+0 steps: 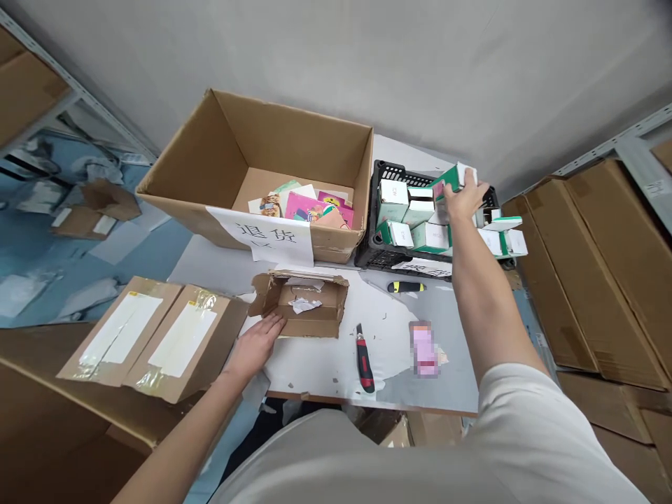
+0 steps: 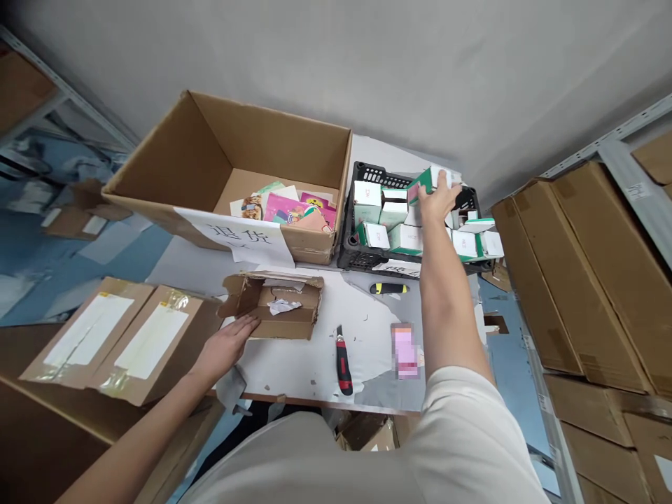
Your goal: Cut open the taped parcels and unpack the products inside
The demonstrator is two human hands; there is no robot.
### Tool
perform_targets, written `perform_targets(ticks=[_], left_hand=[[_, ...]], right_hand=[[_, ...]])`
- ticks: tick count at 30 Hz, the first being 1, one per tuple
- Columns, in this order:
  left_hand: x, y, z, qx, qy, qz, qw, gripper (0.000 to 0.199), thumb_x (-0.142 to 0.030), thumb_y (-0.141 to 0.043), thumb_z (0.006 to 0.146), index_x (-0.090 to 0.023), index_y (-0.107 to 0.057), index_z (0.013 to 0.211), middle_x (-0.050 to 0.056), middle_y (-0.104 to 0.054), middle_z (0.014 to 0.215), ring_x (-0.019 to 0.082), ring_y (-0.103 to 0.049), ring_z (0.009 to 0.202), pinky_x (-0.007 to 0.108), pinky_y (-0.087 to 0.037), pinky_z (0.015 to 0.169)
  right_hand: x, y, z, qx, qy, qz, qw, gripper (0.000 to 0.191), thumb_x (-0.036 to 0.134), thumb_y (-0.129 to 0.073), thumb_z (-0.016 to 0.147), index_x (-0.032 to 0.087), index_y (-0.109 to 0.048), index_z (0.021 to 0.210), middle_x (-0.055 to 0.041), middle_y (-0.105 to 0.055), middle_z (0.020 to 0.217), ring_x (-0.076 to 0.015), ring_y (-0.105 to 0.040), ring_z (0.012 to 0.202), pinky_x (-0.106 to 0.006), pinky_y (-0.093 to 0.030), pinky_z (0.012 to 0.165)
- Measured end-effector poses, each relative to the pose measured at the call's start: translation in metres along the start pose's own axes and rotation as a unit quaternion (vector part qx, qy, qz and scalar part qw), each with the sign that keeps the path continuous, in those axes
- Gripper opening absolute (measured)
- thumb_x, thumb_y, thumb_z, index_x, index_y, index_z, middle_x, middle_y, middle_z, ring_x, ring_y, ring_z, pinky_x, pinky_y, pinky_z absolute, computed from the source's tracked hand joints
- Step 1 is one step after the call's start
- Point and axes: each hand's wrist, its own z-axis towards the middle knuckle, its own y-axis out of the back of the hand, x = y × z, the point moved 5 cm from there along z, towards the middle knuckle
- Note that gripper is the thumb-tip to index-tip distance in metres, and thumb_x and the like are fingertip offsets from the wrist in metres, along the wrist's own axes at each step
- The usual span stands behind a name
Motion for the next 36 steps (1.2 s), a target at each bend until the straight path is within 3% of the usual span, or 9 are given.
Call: perform_targets(ticks=[7, 11, 14, 17, 19, 22, 25, 30, 36], left_hand=[[-0.002, -0.003, 0.0, 0.001, 0.008, -0.003, 1.0, 0.051, -0.005, -0.034, 0.08, -0.015, -0.061, 0.122, 0.013, -0.06, 0.13, 0.025, -0.055, 0.123, 0.04, -0.045, 0.104], [-0.006, 0.005, 0.005, -0.008, -0.003, -0.024, 1.0, 0.048, -0.01, -0.039, 0.081, -0.013, -0.056, 0.126, 0.015, -0.059, 0.13, 0.027, -0.053, 0.124, 0.043, -0.042, 0.106], [-0.005, 0.015, 0.006, -0.034, -0.01, -0.053, 0.998, 0.044, -0.02, -0.043, 0.086, -0.012, -0.053, 0.127, 0.017, -0.057, 0.13, 0.03, -0.05, 0.127, 0.046, -0.041, 0.106], [0.003, 0.02, -0.003, -0.072, -0.008, -0.104, 0.992, 0.045, -0.028, -0.046, 0.088, -0.015, -0.049, 0.13, 0.016, -0.053, 0.134, 0.03, -0.046, 0.13, 0.047, -0.039, 0.108], [0.013, 0.02, -0.013, -0.108, 0.001, -0.15, 0.983, 0.054, -0.032, -0.05, 0.086, -0.016, -0.041, 0.137, 0.016, -0.045, 0.142, 0.029, -0.041, 0.134, 0.046, -0.036, 0.11], [0.039, 0.013, -0.025, -0.184, 0.072, -0.22, 0.955, 0.079, -0.037, -0.058, 0.081, -0.013, -0.021, 0.146, 0.02, -0.026, 0.152, 0.031, -0.025, 0.143, 0.05, -0.029, 0.114], [0.059, -0.005, -0.016, -0.153, 0.13, -0.288, 0.936, 0.096, -0.035, -0.069, 0.07, -0.01, -0.016, 0.146, 0.024, -0.019, 0.153, 0.035, -0.018, 0.144, 0.052, -0.024, 0.115], [0.052, -0.03, 0.006, -0.045, 0.115, -0.373, 0.92, 0.087, -0.022, -0.073, 0.063, -0.011, -0.034, 0.139, 0.022, -0.04, 0.143, 0.035, -0.035, 0.137, 0.048, -0.03, 0.113], [0.043, -0.036, -0.043, -0.109, 0.093, -0.5, 0.854, 0.082, -0.028, -0.072, 0.067, -0.022, -0.037, 0.14, 0.015, -0.042, 0.139, 0.029, -0.048, 0.127, 0.045, -0.044, 0.103]], right_hand=[[0.005, -0.01, -0.013, 0.113, -0.048, -0.067, 0.99, 0.08, 0.053, -0.062, 0.077, 0.017, -0.036, 0.143, -0.0248, -0.033, 0.138, -0.0365, -0.048, 0.121, -0.06, -0.031, 0.102], [0.01, 0.017, -0.024, 0.181, -0.04, -0.099, 0.978, 0.092, 0.058, -0.051, 0.084, 0.007, -0.012, 0.15, -0.0351, -0.017, 0.148, -0.038, -0.024, 0.138, -0.064, -0.021, 0.103], [0.012, 0.052, -0.054, 0.125, 0.006, -0.05, 0.991, 0.091, 0.051, -0.046, 0.088, 0.003, 0.0, 0.15, -0.0364, -0.01, 0.15, -0.0334, -0.018, 0.141, -0.057, -0.027, 0.103], [0.007, 0.077, -0.126, 0.036, 0.092, 0.015, 0.995, 0.08, 0.04, -0.046, 0.087, 0.008, -0.009, 0.15, -0.0276, -0.018, 0.152, -0.0301, -0.021, 0.141, -0.053, -0.03, 0.105], [0.0, 0.073, -0.196, 0.044, 0.125, 0.08, 0.988, 0.074, 0.036, -0.048, 0.084, 0.012, -0.02, 0.148, -0.0229, -0.031, 0.148, -0.0298, -0.029, 0.137, -0.053, -0.033, 0.105], [-0.007, 0.027, -0.306, 0.226, 0.046, 0.205, 0.951, 0.062, 0.032, -0.048, 0.079, 0.012, -0.04, 0.138, -0.0218, -0.052, 0.13, -0.0286, -0.052, 0.118, -0.051, -0.043, 0.098], [0.01, -0.023, -0.393, 0.35, -0.021, 0.252, 0.902, 0.069, 0.03, -0.056, 0.071, 0.011, -0.043, 0.135, -0.0218, -0.06, 0.121, -0.029, -0.062, 0.102, -0.049, -0.052, 0.084], [0.05, -0.052, -0.455, 0.377, -0.075, 0.372, 0.845, 0.078, 0.022, -0.063, 0.062, 0.022, -0.044, 0.138, -0.009, -0.053, 0.137, -0.0251, -0.048, 0.128, -0.046, -0.034, 0.11], [0.03, -0.006, -0.505, 0.332, -0.124, 0.391, 0.85, 0.077, 0.027, -0.068, 0.064, 0.025, -0.046, 0.138, -0.0096, -0.05, 0.139, -0.0271, -0.051, 0.125, -0.049, -0.034, 0.109]])
